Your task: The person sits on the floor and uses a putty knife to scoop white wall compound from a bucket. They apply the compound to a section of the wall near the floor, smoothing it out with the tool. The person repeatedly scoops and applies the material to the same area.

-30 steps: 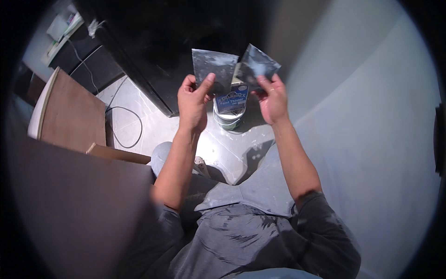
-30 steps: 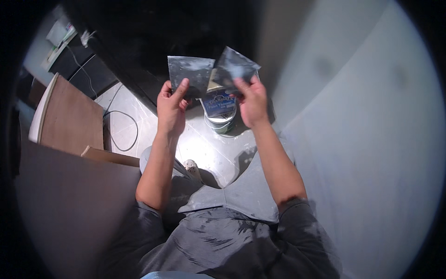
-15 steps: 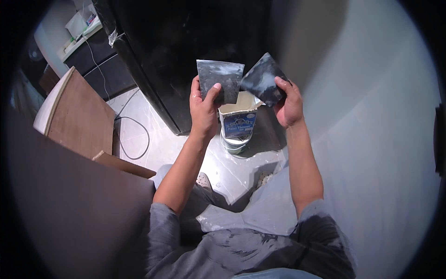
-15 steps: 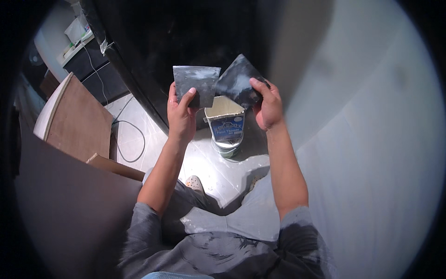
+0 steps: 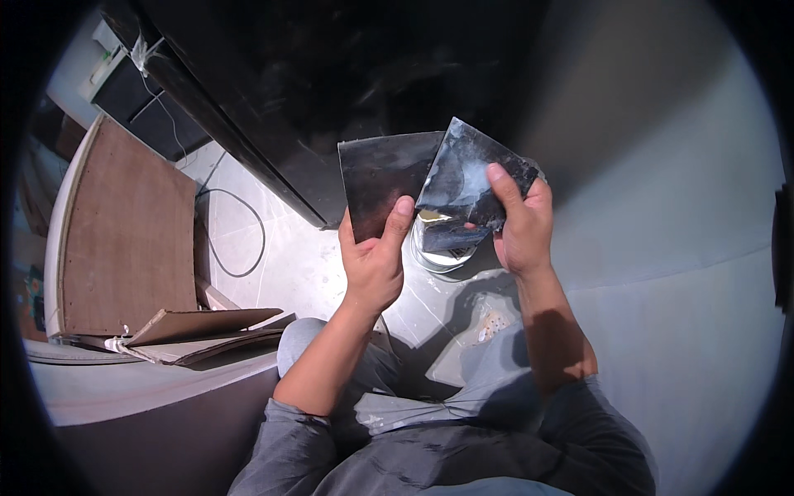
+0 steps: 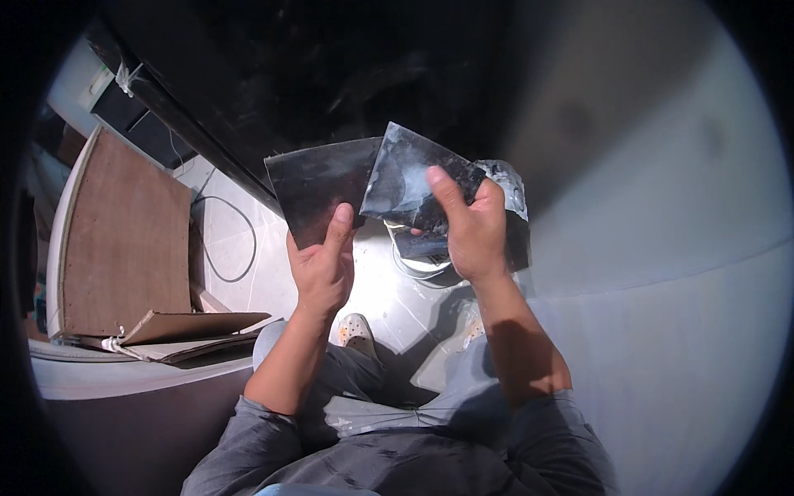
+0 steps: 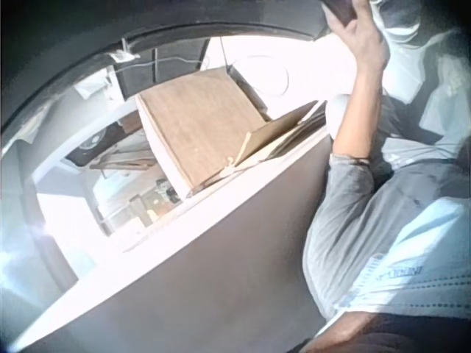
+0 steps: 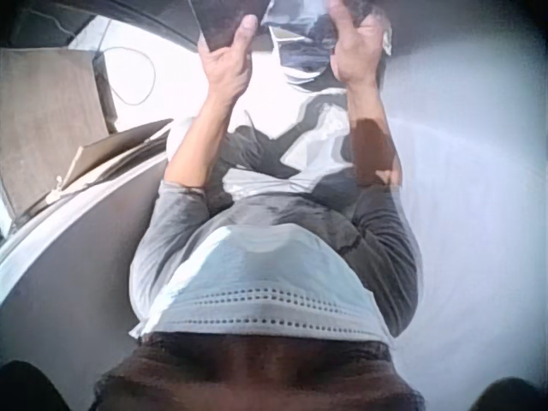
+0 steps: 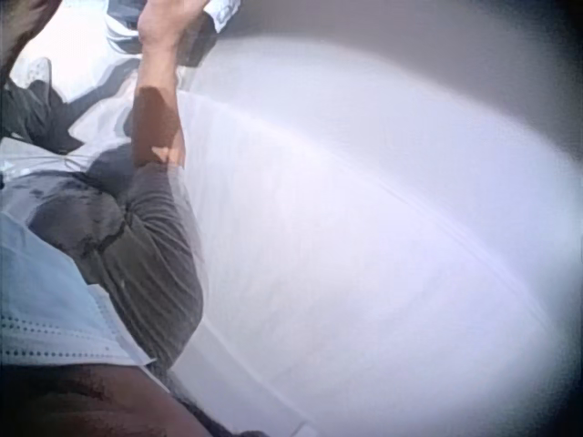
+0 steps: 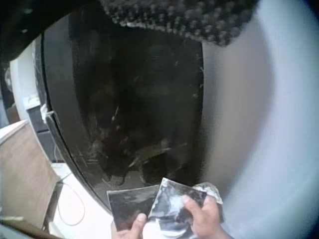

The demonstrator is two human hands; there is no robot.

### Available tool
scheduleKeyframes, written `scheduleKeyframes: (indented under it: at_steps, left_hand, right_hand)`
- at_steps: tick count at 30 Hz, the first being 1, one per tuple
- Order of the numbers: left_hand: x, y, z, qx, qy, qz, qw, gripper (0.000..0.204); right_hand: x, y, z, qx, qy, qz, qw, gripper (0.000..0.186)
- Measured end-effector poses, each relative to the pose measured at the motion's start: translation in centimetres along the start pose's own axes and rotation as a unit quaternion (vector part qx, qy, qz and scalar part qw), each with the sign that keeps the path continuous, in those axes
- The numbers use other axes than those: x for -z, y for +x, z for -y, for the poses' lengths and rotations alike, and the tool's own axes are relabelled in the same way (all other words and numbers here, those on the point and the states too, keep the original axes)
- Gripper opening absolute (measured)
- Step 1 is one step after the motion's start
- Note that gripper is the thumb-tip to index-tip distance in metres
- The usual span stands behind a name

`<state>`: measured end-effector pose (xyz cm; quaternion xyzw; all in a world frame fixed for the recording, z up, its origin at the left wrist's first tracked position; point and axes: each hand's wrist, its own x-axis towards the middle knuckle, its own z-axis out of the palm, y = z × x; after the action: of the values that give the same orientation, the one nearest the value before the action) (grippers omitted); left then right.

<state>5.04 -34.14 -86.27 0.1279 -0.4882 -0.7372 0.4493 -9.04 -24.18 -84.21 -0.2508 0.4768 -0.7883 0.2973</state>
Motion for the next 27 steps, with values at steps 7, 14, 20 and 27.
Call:
scheduleKeyframes:
  at_steps: [7, 14, 20, 27]
  left_hand:
    - [0.6, -0.7, 0.8, -0.105, 0.145, 0.001, 0.984, 0.037]
    - [0.2, -1.3, 1.2, -0.097, 0.205, 0.046, 0.973, 0.048]
    - [-0.8, -1.8, 2.4, -0.123, 0.190, 0.046, 0.973, 0.043]
    - [-0.3, -1.6, 1.0, -0.016, 0.246, 0.126, 0.961, 0.049]
  right_hand:
    - [-1.6, 1.0, -0.7, 0.087, -0.045, 0.012, 0.995, 0.034]
    - [-0.1, 0.3, -0.4, 0.082, -0.031, -0.003, 0.996, 0.033]
    - [0.6, -0.3, -0.7, 0.084, -0.042, -0.012, 0.996, 0.031]
    - [1.1, -0.7, -0.2, 0.066, -0.052, -0.005, 0.996, 0.034]
